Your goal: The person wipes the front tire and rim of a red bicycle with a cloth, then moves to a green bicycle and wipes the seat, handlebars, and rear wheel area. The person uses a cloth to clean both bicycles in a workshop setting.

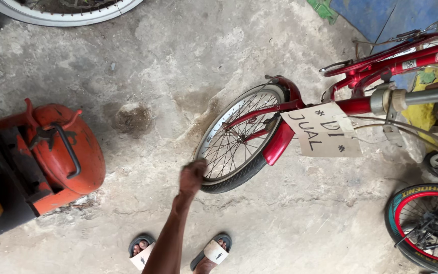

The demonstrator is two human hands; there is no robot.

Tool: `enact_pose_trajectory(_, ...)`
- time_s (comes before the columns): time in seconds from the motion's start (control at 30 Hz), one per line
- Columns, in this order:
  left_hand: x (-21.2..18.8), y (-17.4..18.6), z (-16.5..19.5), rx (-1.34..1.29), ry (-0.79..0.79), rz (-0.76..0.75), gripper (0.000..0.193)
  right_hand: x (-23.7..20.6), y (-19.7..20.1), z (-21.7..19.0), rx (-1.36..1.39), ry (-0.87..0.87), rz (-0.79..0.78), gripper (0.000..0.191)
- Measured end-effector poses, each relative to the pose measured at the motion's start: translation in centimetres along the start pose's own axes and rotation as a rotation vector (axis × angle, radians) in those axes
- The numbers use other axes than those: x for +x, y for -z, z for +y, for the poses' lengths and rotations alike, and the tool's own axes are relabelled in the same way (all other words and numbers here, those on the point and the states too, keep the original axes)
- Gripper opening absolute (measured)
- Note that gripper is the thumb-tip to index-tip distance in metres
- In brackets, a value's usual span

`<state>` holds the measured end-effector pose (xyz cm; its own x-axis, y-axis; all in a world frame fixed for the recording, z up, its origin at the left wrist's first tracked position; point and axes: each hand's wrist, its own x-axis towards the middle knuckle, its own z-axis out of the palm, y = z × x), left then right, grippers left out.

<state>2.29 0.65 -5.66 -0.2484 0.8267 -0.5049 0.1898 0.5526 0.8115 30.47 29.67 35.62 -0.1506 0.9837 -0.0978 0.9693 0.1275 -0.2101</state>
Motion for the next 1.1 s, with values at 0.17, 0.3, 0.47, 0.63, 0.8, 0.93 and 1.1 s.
enact_pose_trajectory(0.17, -2.7, -0.4, 0.6, -0.206, -0.128, -0.044, 0.027, 0.2, 0.4, -0.3, 0.004, 0.002, -0.009, 0.039)
enact_pose_trajectory(0.3, -3.6, -1.4, 2.2, -0.387, -0.187, -0.098, 0.021, 0.5, 0.7, -0.3, 0.006, 0.005, -0.011, 0.039)
enact_pose_trajectory(0.47, -3.0, -3.5, 4.6, -0.917, -0.282, -0.267, 0.024, 0.5, 1.0, -0.4, 0.006, -0.002, -0.02, 0.039)
enact_pose_trajectory(0.63, -2.6, -3.2, 4.4, -0.965, -0.377, -0.305, 0.032, 0.5, 1.0, -0.7, 0.019, -0.009, -0.026, 0.04)
enact_pose_trajectory(0.8, -2.2, -2.7, 2.7, -1.361, -0.356, -0.439, 0.034, 0.8, 0.6, -1.0, 0.02, -0.001, -0.025, 0.04)
enact_pose_trajectory(0.93, -3.1, -2.7, 1.0, -0.829, -0.291, 0.039, 0.031, 0.8, 0.5, -0.8, 0.011, 0.004, -0.027, 0.04)
enact_pose_trajectory(1.1, -4.8, -1.0, -0.5, -0.13, -0.181, 0.442, 0.024, 0.6, 0.7, -0.7, 0.002, 0.002, -0.02, 0.041)
